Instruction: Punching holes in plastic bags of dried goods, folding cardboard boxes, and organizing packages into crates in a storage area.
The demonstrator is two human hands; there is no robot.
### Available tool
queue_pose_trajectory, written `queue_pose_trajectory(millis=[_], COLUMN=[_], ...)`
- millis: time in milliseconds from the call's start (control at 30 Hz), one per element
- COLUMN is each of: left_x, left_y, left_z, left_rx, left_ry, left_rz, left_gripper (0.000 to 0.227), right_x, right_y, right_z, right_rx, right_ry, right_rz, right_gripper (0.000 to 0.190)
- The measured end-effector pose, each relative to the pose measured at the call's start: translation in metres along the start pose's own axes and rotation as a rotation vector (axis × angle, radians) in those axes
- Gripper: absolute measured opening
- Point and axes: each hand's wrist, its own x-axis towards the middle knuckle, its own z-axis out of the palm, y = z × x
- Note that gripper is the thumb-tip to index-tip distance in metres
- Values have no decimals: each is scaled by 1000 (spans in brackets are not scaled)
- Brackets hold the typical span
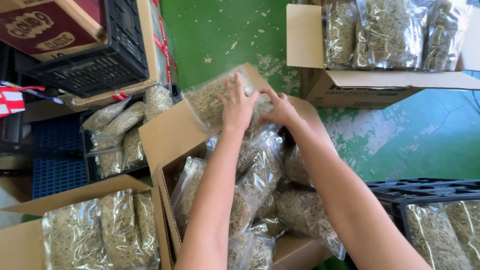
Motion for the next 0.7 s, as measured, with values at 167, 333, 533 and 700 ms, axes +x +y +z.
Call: queue_pose_trajectory(millis=[167,333,533,700], left_x=[-34,-81,-151,-183], left_y=[-14,-12,67,129], left_z=[5,-51,-201,-314], left_rx=[11,-322,-1060,-1613], left_ry=[258,391,268,239], left_rz=[204,316,142,436], left_gripper=[7,12,30,26], right_x=[-1,-72,-309,-434], right_y=[33,-20,-126,-72], right_z=[16,-55,-214,-322], right_rx=[51,178,-11,-336], right_ry=[8,188,239,530], right_rz=[98,-181,-122,-325], right_gripper=[107,71,41,29])
